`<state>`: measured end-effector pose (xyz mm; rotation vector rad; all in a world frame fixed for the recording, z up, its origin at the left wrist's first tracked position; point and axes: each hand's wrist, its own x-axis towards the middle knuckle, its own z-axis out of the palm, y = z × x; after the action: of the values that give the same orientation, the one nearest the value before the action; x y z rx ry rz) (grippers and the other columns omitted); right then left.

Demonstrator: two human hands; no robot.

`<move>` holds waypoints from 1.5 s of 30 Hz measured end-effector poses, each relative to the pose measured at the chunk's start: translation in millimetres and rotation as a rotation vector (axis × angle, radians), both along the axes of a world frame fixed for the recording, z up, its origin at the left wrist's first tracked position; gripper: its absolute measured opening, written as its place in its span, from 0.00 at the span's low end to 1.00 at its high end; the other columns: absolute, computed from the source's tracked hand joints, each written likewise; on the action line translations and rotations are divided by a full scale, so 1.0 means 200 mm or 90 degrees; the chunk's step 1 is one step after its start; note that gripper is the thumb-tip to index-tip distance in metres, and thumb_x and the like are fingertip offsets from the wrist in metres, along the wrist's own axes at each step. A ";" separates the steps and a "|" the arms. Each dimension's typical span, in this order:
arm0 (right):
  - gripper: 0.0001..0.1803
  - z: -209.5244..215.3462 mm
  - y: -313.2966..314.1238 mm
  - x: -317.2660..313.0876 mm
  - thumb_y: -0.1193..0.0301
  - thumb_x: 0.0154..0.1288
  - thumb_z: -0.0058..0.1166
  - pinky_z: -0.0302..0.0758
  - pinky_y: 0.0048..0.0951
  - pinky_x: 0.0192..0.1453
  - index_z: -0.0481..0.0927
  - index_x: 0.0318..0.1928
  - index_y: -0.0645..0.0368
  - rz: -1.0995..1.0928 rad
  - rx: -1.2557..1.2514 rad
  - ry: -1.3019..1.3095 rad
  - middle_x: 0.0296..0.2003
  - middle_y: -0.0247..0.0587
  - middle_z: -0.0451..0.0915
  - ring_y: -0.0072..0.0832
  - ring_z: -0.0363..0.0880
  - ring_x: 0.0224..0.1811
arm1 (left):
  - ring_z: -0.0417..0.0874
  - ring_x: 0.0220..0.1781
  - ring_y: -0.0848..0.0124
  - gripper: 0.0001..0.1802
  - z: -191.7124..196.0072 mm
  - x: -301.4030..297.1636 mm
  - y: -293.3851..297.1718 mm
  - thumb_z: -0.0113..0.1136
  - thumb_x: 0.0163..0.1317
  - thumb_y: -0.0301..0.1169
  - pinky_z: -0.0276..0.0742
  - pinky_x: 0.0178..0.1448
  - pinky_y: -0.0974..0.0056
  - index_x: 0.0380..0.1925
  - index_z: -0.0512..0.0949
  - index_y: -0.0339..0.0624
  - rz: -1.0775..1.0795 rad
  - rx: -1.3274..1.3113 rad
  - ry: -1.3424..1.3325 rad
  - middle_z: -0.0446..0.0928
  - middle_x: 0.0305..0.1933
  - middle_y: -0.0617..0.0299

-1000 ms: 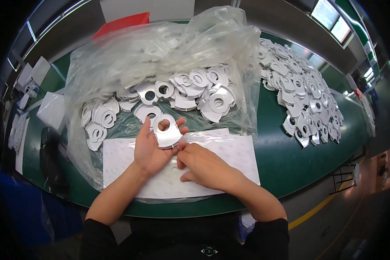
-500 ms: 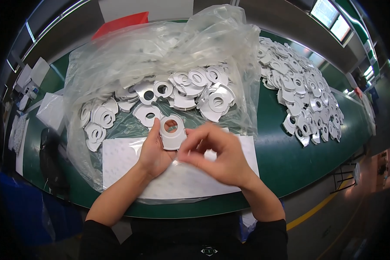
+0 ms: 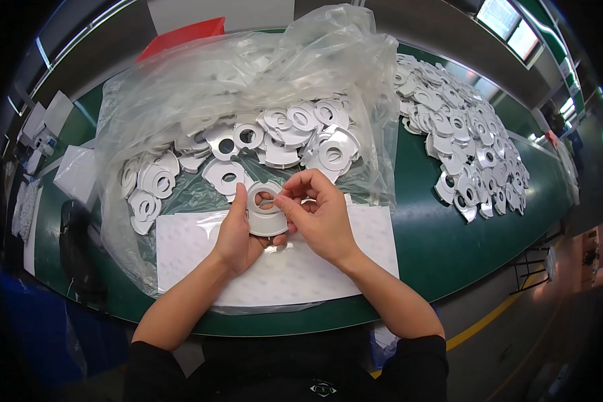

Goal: Applying circular adhesive stickers to white plastic components at a factory assembly station.

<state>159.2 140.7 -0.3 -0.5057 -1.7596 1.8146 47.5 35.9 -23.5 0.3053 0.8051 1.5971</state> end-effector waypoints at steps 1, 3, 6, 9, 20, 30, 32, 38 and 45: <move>0.10 0.00 0.00 0.00 0.76 0.60 0.58 0.73 0.15 0.23 0.72 0.39 0.64 -0.001 -0.001 -0.001 0.31 0.37 0.76 0.15 0.74 0.27 | 0.77 0.36 0.67 0.36 0.00 0.00 0.00 0.18 0.68 0.61 0.68 0.31 0.67 0.44 0.70 0.44 0.001 0.002 0.000 0.76 0.37 0.56; 0.10 0.00 0.00 0.00 0.76 0.60 0.58 0.73 0.15 0.23 0.72 0.39 0.64 -0.002 -0.002 -0.002 0.31 0.37 0.76 0.15 0.74 0.26 | 0.77 0.36 0.67 0.36 -0.01 0.00 0.00 0.19 0.68 0.61 0.68 0.31 0.67 0.44 0.70 0.44 0.000 0.003 0.002 0.76 0.37 0.56; 0.09 0.01 0.00 0.00 0.76 0.60 0.58 0.73 0.14 0.23 0.72 0.38 0.64 0.001 0.002 -0.012 0.31 0.37 0.76 0.15 0.74 0.25 | 0.77 0.36 0.67 0.36 -0.01 0.00 0.00 0.19 0.68 0.61 0.68 0.31 0.67 0.44 0.70 0.44 0.001 0.001 0.004 0.76 0.37 0.56; 0.09 0.00 0.00 0.00 0.76 0.60 0.58 0.73 0.14 0.23 0.72 0.37 0.64 -0.002 0.007 -0.015 0.30 0.36 0.76 0.14 0.73 0.24 | 0.77 0.36 0.68 0.36 -0.01 0.00 0.00 0.19 0.68 0.61 0.68 0.31 0.67 0.43 0.70 0.44 0.000 0.001 0.005 0.76 0.37 0.56; 0.08 0.00 0.00 0.00 0.76 0.59 0.58 0.71 0.14 0.22 0.72 0.36 0.64 -0.002 0.014 -0.019 0.29 0.36 0.75 0.14 0.72 0.21 | 0.77 0.35 0.69 0.37 0.00 0.00 0.00 0.18 0.66 0.63 0.67 0.30 0.68 0.41 0.70 0.45 -0.006 -0.001 0.012 0.75 0.35 0.57; 0.07 -0.01 -0.02 0.00 0.77 0.58 0.58 0.70 0.15 0.22 0.73 0.35 0.63 -0.026 0.093 -0.044 0.30 0.35 0.76 0.14 0.72 0.21 | 0.76 0.31 0.70 0.14 0.00 0.00 0.00 0.41 0.68 0.41 0.68 0.27 0.69 0.39 0.69 0.44 -0.003 0.016 0.081 0.75 0.34 0.58; 0.08 -0.01 -0.03 0.00 0.78 0.57 0.58 0.72 0.20 0.25 0.74 0.36 0.63 -0.058 0.183 -0.047 0.29 0.37 0.78 0.18 0.75 0.25 | 0.76 0.30 0.71 0.10 0.00 0.00 0.00 0.43 0.66 0.36 0.69 0.27 0.68 0.40 0.68 0.43 0.007 -0.001 0.084 0.75 0.34 0.58; 0.16 -0.01 -0.02 0.02 0.78 0.47 0.60 0.73 0.33 0.40 0.78 0.40 0.59 -0.178 0.750 -0.049 0.35 0.37 0.80 0.35 0.76 0.41 | 0.76 0.36 0.70 0.12 -0.02 -0.01 0.00 0.44 0.65 0.30 0.71 0.28 0.66 0.48 0.65 0.43 0.022 0.005 0.066 0.73 0.40 0.59; 0.15 0.04 0.00 0.01 0.78 0.49 0.60 0.72 0.29 0.42 0.79 0.41 0.62 -0.245 0.708 -0.057 0.38 0.41 0.81 0.34 0.77 0.38 | 0.76 0.35 0.72 0.15 0.00 0.02 -0.01 0.45 0.67 0.32 0.69 0.28 0.69 0.52 0.62 0.44 0.035 0.006 0.118 0.73 0.40 0.58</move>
<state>161.2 140.0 6.7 -0.3953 -2.1927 0.3993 50.8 34.0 -23.2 0.4465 0.9548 1.6412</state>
